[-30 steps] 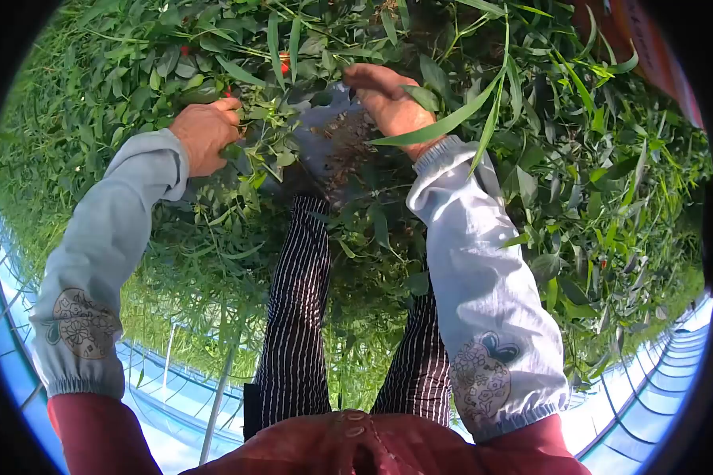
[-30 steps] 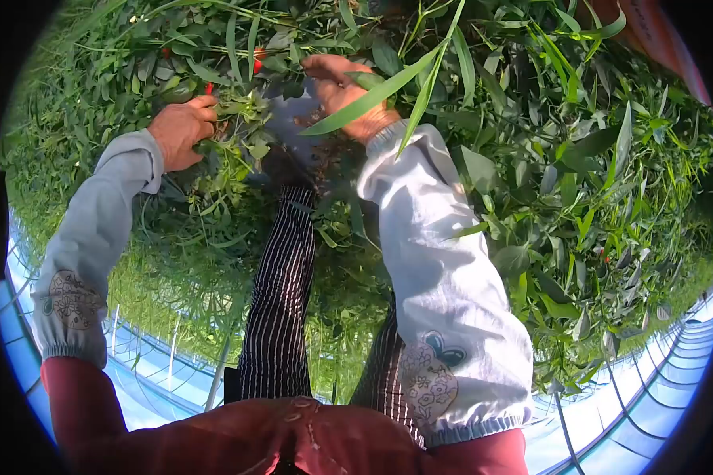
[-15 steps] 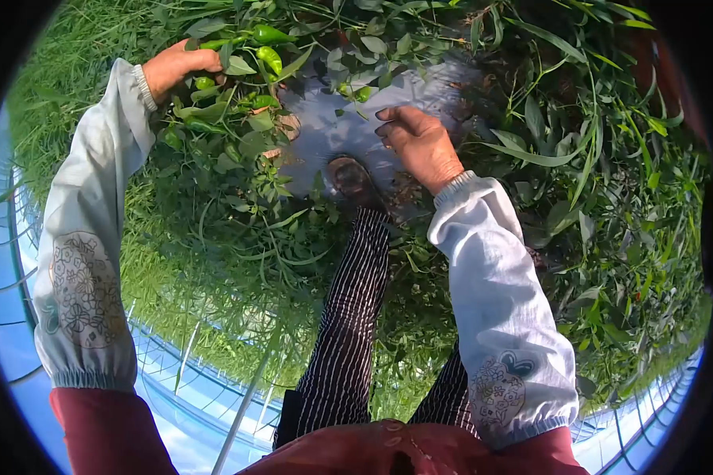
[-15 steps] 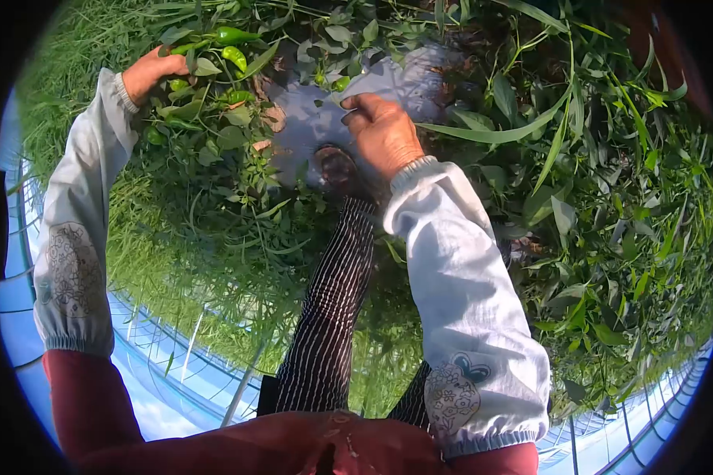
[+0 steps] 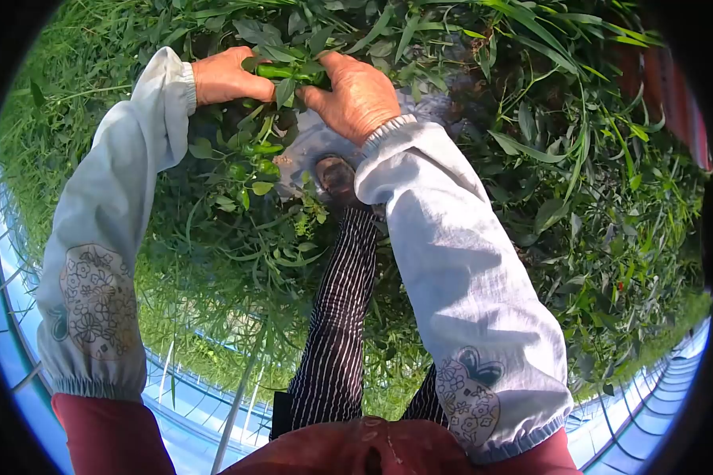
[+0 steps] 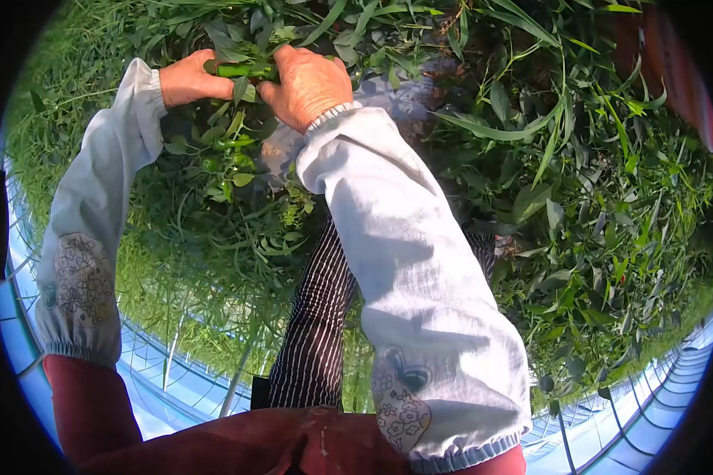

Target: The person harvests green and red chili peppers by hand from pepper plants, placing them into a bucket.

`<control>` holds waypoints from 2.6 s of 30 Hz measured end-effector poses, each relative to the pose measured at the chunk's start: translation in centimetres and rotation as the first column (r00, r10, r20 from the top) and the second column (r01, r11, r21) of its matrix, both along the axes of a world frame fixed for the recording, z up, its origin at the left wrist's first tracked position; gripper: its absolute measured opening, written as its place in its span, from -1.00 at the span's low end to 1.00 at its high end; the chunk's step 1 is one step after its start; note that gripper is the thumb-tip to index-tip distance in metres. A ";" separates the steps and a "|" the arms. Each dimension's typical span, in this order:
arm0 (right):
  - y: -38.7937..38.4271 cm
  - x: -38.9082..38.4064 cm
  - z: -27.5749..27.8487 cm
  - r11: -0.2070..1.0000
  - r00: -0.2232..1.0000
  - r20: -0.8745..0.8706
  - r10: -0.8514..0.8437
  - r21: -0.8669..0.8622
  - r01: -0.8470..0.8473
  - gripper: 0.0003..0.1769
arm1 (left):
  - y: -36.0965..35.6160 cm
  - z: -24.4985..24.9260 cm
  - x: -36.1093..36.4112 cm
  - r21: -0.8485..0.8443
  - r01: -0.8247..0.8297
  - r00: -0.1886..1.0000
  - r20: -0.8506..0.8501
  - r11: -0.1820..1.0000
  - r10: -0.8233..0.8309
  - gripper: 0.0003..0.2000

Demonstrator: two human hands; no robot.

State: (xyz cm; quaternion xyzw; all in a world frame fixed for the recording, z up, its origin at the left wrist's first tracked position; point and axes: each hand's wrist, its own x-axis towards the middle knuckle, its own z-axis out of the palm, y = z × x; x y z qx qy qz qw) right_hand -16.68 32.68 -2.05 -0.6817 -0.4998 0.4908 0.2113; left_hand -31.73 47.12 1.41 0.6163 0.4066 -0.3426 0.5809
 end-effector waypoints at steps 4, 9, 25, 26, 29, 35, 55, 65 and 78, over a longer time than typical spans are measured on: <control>-1.2 0.4 0.2 0.993 0.999 0.024 0.032 -0.117 -0.028 -0.55 | -0.5 -0.9 1.1 -0.025 0.246 0.969 -0.036 0.969 -0.246 -0.59; -4.4 1.6 -0.1 0.897 0.932 -0.337 -0.134 -0.442 -0.031 -0.48 | -3.2 -1.9 3.2 0.081 0.389 0.920 -0.095 0.918 -0.381 -0.61; -6.8 1.6 1.2 0.977 0.978 -0.055 -0.201 0.053 0.204 -0.59 | -7.0 -3.9 4.5 0.377 0.512 0.835 -0.009 0.772 -0.550 -0.72; -6.2 1.3 1.4 0.989 0.989 0.017 -0.144 0.032 0.143 -0.58 | -6.9 -3.2 5.6 0.272 0.555 0.827 -0.082 0.786 -0.556 -0.68; -5.0 1.0 1.7 0.995 0.988 0.153 0.002 -0.098 0.013 -0.50 | -7.0 -3.8 6.2 0.313 0.665 0.745 -0.211 0.678 -0.633 -0.63; -3.6 2.1 1.2 0.980 0.997 -0.001 0.080 -0.182 -0.079 -0.40 | -7.1 -3.7 5.8 0.261 0.615 0.782 -0.082 0.744 -0.618 -0.49; -13.4 2.3 -1.8 0.655 0.297 -0.623 -0.723 -0.756 0.009 -0.80 | -6.4 -4.3 4.5 0.401 0.763 0.533 0.054 0.507 -0.845 -0.49; -10.5 -2.9 -3.5 0.577 0.244 -0.526 -0.815 -0.778 0.251 -0.56 | -5.0 -5.4 3.5 0.275 0.588 0.699 0.300 0.761 -0.649 -0.74; -10.2 -4.0 -6.0 0.753 0.517 -0.589 -0.621 -0.631 0.186 -0.41 | -3.8 -4.7 3.5 0.030 0.457 0.867 0.207 0.889 -0.452 -0.81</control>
